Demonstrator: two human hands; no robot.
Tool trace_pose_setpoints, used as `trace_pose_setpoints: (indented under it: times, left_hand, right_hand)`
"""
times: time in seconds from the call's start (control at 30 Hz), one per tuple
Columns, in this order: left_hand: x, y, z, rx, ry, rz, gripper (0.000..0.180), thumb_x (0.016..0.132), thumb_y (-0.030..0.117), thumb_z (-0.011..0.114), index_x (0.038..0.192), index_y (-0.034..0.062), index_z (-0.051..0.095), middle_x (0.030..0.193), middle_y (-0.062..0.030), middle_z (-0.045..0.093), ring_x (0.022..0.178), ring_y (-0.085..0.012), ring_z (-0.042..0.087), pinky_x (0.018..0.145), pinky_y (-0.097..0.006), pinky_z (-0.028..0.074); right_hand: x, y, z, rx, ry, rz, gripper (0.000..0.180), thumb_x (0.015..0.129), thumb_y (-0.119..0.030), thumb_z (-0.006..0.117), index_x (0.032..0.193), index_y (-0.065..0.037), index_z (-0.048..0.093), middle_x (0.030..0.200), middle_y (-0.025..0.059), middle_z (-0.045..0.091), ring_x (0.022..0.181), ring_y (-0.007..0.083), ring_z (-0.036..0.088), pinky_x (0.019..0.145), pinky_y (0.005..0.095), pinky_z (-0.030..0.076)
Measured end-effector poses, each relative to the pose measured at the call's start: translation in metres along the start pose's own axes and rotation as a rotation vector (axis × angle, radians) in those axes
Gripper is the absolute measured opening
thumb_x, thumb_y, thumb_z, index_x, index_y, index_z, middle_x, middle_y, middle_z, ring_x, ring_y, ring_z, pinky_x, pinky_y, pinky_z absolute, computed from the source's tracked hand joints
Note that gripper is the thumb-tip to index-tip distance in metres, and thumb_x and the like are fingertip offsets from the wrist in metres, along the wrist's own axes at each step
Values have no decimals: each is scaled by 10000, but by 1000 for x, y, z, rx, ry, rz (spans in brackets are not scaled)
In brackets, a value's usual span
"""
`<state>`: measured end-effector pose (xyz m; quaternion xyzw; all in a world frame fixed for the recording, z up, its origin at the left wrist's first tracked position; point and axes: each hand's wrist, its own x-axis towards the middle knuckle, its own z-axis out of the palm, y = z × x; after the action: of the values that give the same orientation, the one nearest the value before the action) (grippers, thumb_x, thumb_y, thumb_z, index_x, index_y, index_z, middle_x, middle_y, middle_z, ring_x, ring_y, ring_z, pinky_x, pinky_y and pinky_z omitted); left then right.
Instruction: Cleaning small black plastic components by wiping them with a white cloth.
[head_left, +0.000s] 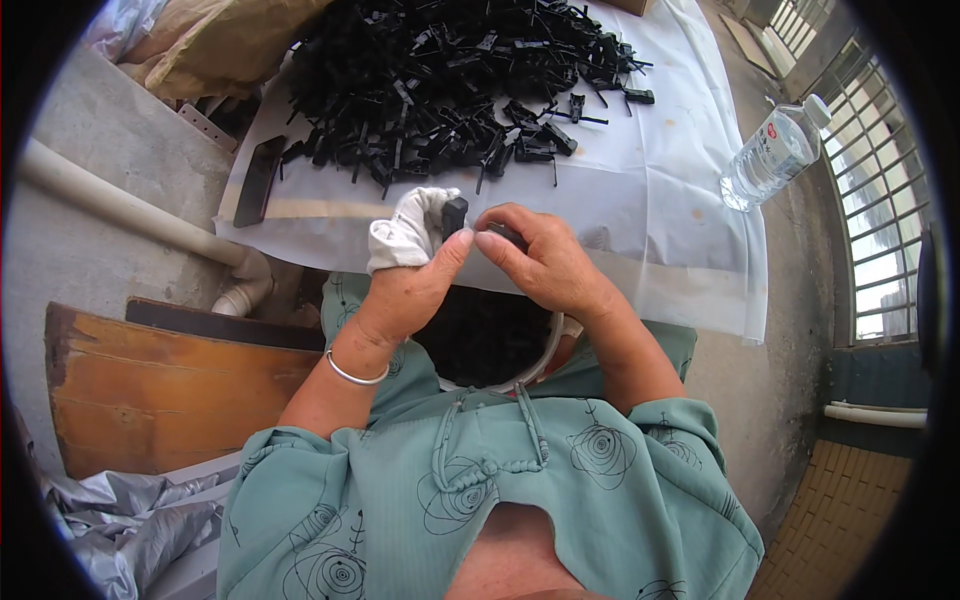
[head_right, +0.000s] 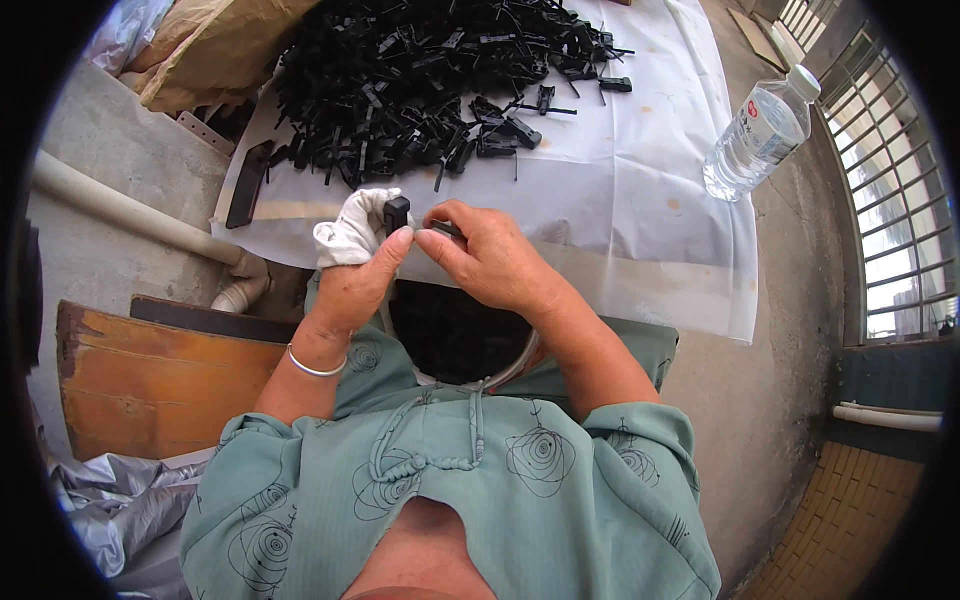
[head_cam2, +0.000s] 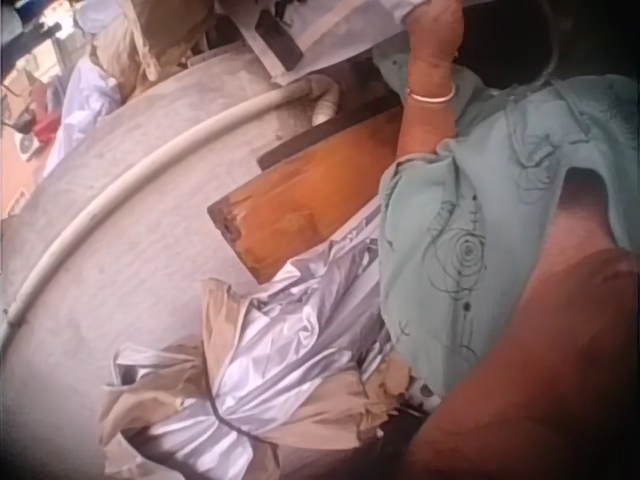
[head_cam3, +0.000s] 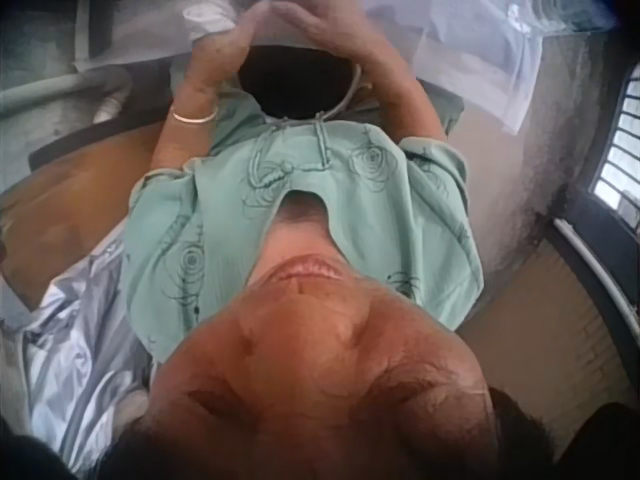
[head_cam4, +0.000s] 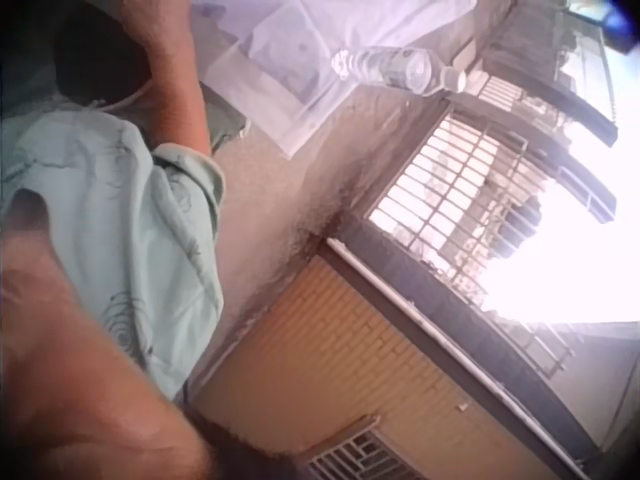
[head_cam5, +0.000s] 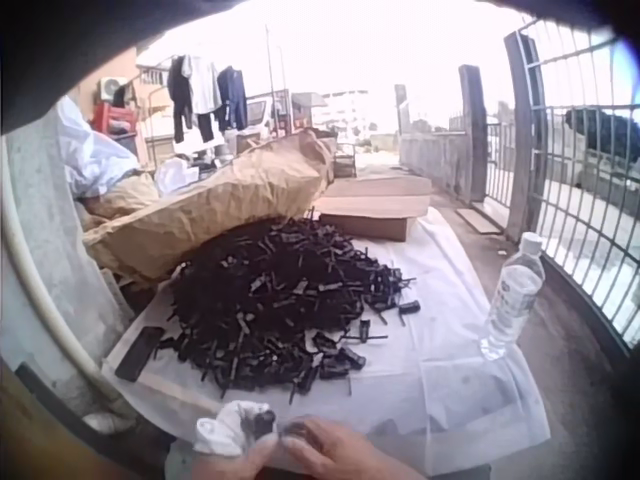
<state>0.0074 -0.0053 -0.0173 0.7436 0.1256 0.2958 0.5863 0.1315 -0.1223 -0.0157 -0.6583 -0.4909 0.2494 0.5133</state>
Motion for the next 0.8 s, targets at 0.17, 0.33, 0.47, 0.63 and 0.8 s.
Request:
trace_pose_setpoints:
  times: [0.17, 0.33, 0.47, 0.63, 0.8]
  left_hand:
    - [3, 8, -3, -308, -18, -223, 289, 894, 55, 485, 1175, 33, 420, 849, -10, 535, 632, -39, 427, 539, -175, 374]
    - [-2, 11, -1, -110, -194, -213, 344, 881, 44, 422, 1222, 31, 383, 852, -11, 522, 583, -32, 387, 509, -162, 328]
    - [-3, 22, 1, -217, -264, -324, 311, 860, 54, 415, 1168, 15, 404, 838, -9, 487, 615, -33, 389, 523, -178, 345]
    - [-1, 5, 3, 124, -157, -38, 245, 833, 38, 428, 1075, 1, 446, 828, -62, 509, 667, -124, 485, 601, -253, 427]
    - [-4, 7, 7, 409, -129, 153, 249, 803, 26, 425, 1046, -25, 444, 863, -181, 532, 787, -326, 538, 713, -340, 445]
  right_hand:
    - [-1, 17, -7, -156, 3, -190, 104, 785, -75, 625, 868, -11, 621, 639, 68, 536, 555, 126, 480, 520, 258, 404]
    - [0, 4, 0, 86, 121, -172, 100, 766, -44, 664, 841, -14, 605, 639, 35, 514, 533, 97, 420, 501, 225, 369]
    - [1, 9, 3, 136, 117, -89, 105, 809, -90, 640, 795, -11, 571, 651, 29, 512, 535, 105, 418, 509, 247, 382]
    - [1, 7, 6, -12, 11, -256, 210, 889, -158, 528, 762, 10, 526, 615, 104, 482, 535, 206, 414, 535, 304, 393]
    - [4, 10, 23, 6, 66, -185, 235, 892, -159, 515, 741, 21, 514, 617, 141, 488, 548, 233, 425, 540, 313, 394]
